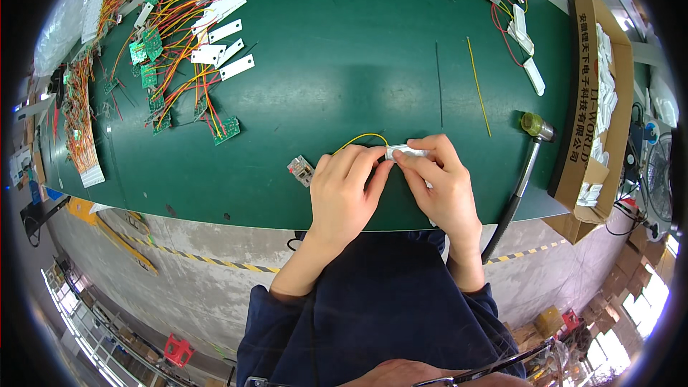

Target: The recorder is seen assembling small electronic components, specifically led drivers, by hammering a plastic casing onto the circuit board and wires.

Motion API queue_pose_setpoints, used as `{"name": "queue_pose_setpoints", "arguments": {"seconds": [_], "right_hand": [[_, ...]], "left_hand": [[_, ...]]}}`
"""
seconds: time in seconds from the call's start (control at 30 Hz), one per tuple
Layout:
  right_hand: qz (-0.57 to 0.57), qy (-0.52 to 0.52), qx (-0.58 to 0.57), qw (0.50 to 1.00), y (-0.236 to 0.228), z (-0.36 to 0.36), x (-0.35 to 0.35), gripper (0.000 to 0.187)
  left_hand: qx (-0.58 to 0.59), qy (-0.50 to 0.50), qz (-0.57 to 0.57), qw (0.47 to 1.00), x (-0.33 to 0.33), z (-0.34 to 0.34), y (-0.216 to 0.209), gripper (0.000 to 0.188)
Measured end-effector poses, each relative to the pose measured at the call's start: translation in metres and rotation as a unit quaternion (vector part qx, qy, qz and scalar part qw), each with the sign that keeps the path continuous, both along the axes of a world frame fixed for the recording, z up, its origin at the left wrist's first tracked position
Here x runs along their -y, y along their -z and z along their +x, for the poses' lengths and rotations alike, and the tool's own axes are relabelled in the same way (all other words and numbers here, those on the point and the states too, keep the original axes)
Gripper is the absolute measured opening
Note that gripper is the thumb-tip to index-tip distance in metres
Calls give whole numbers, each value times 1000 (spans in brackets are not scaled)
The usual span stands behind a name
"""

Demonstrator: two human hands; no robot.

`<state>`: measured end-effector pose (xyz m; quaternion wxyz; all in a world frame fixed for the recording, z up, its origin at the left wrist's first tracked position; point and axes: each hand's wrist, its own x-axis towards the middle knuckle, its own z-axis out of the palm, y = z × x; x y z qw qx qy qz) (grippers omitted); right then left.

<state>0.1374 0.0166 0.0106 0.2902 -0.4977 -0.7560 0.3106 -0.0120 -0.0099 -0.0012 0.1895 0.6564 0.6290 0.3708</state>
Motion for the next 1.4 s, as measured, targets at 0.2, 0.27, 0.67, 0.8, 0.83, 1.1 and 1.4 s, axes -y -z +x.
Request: {"name": "queue_pose_setpoints", "arguments": {"seconds": [0.2, 0.27, 0.67, 0.8, 0.83, 1.1, 1.4], "right_hand": [[-6, -3, -16, 1000, -1, 1, -3, 13], [-1, -5, -31, 1000, 1, 0, -4, 13], [12, -11, -31, 999, 1, 1, -4, 16], [10, -7, -23, 1000, 3, 2, -3, 17], [7, -9, -24, 1000, 2, 2, -3, 17], [2, -8, -22, 1000, 1, 2, -3, 16], [6, -8, -8, 1000, 0, 1, -4, 14]], "left_hand": [[11, -12, -29, 999, -1, 1, -4, 20], [2, -17, -27, 999, 0, 1, -2, 21], [-11, 45, -26, 999, -8, -9, -6, 26], [-13, 51, -40, 998, -9, -11, -5, 28], [-10, 54, -51, 997, -10, -11, -7, 28], [-9, 57, -70, 996, -10, -10, -7, 32], [0, 37, -8, 999, 5, -10, -1, 26]]}}
